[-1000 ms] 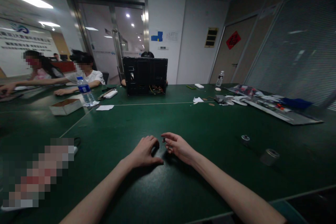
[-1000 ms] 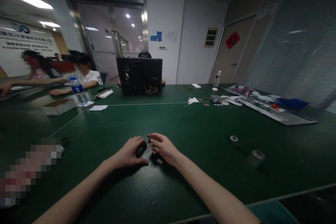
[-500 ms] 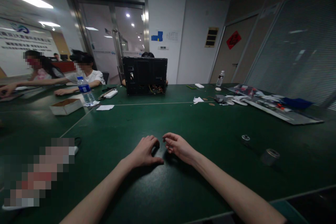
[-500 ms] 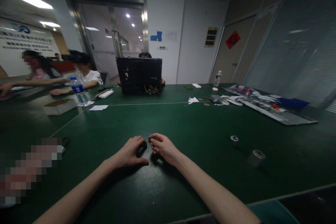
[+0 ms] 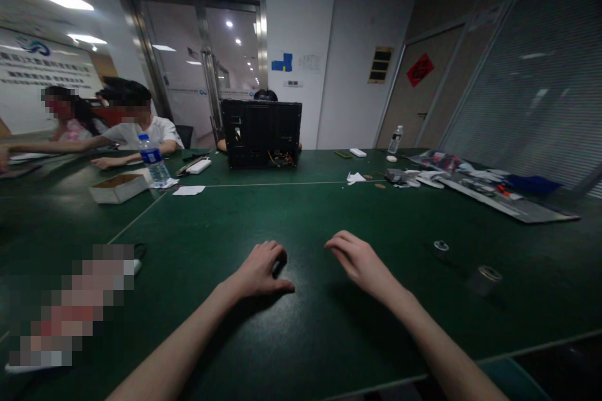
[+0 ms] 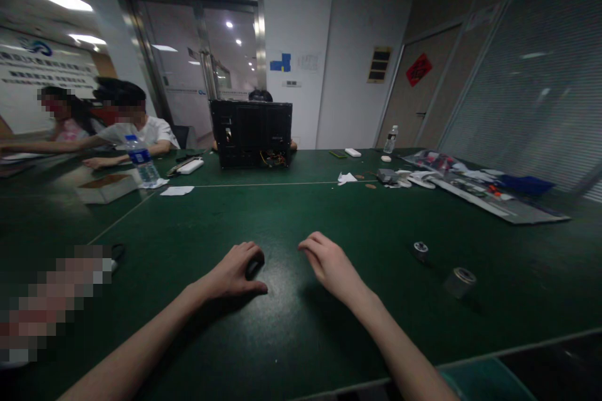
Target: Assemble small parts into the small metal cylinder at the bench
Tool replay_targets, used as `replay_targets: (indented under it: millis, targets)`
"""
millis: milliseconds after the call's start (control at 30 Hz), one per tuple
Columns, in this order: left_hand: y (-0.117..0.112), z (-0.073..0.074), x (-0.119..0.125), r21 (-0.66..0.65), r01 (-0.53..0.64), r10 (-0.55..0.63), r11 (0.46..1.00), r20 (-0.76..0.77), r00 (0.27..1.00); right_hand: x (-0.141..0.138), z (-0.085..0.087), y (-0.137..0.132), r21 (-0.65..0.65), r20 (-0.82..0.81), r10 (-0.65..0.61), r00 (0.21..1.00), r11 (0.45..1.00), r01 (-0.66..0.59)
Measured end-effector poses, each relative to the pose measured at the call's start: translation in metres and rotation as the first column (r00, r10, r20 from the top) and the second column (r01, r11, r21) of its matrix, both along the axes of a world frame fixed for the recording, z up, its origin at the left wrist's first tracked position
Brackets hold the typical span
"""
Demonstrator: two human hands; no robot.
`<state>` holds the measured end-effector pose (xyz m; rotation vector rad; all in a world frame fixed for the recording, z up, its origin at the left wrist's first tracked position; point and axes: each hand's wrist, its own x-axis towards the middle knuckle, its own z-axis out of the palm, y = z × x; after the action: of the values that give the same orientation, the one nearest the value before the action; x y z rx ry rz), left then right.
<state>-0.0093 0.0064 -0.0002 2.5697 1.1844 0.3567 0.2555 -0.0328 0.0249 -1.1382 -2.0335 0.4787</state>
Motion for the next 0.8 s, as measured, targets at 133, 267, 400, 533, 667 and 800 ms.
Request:
replay_targets:
  millis: [133,267,400,533,667,800]
  targets:
    - [-0.001,0.001,0.0,-0.004,-0.001,0.001,1.0,0.007,1.0,0.095,-0.001,-0.022,0.146,0.115,-0.498,0.859,0.864,0.481]
    - [0.0,-0.002,-0.001,-0.012,-0.006,0.006,1.0,0.008,1.0,0.192,-0.023,-0.052,0.284,0.107,-0.864,0.493,0.501,0.817]
    - [0.0,-0.003,0.0,-0.009,-0.004,0.005,1.0,0.018,1.0,0.252,-0.054,-0.077,0.192,0.113,-0.92,0.375,0.39,0.9]
    - [-0.001,0.0,0.001,-0.029,-0.005,0.005,1.0,0.023,1.0,0.281,-0.077,-0.079,0.0,0.155,-0.9,0.407,0.412,0.911]
    - [-0.001,0.001,0.001,-0.053,-0.014,0.015,0.998,0.021,1.0,0.29,-0.086,-0.073,-0.001,0.125,-0.903,0.411,0.414,0.91]
    - [-0.001,0.0,0.001,-0.049,-0.013,0.014,0.999,0.02,1.0,0.295,-0.091,-0.069,0.037,0.129,-0.901,0.414,0.421,0.906]
